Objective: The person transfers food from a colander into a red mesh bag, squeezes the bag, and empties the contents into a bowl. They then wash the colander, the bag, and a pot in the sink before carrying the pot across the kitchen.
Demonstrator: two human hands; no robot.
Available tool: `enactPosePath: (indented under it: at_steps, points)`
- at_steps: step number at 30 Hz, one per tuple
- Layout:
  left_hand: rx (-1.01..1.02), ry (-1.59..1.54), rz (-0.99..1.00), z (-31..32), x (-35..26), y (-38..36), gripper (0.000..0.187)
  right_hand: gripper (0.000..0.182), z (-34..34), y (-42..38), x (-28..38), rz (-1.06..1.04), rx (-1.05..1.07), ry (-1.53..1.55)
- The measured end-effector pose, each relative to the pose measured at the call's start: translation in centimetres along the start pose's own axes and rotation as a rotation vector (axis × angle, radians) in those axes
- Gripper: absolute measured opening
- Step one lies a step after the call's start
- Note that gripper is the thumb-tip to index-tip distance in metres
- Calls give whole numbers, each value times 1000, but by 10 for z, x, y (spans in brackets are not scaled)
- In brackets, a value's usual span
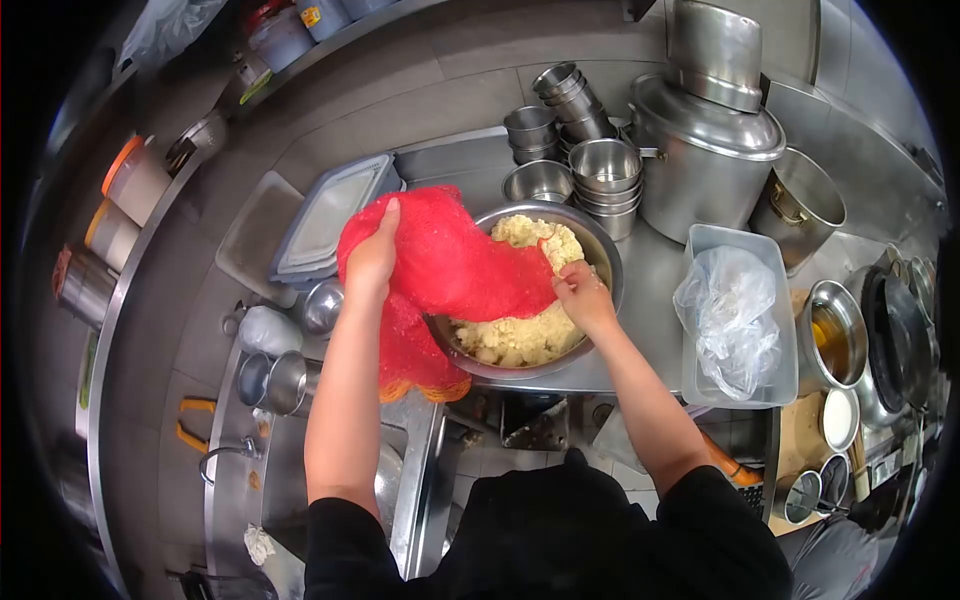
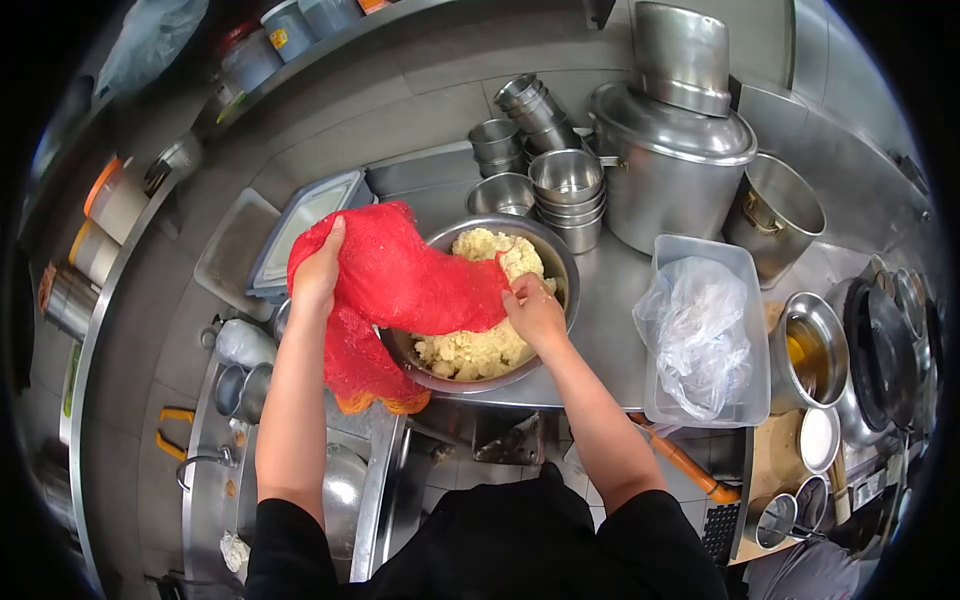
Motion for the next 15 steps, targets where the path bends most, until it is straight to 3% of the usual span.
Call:
enactPosePath:
  at_steps: [1,3,4,5,7,8,11,12,15]
  points:
    - [1,4,0,7,-3,7,63,39,0,0,4,2,0,3]
    - [-96,420,74,8,-23,16,68,49,11,2,16,-41,86,-38]
    - [-36,568,128,20,-42,13,67,49,12,3,20,-42,85,-37]
    - [-36,567,130,21,-49,15,67,53,15,4,23,-38,106,-99]
    - [58,895,401,48,-83,14,64,58,17,4,31,-30,123,-161]
    - [91,1015,422,57,-92,14,59,60,17,3,37,-40,150,-186]
    - [139,1192,494,83,-140,1,55,64,18,2,48,-69,170,-242]
    - [88,1248,620,87,-151,1,40,65,20,3,51,-86,168,-270]
    - [173,1317,599,101,-172,5,50,67,28,6,46,-100,180,-224]
Point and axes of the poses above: each hand's wrist, its own y-axis towards the middle knuckle, its own z-axis out of the palm, x = y × z, the point moved 10 cm from there along y, towards the middle knuckle, and after that the axes turned 4 degrees about x, right-handed, at the moved point
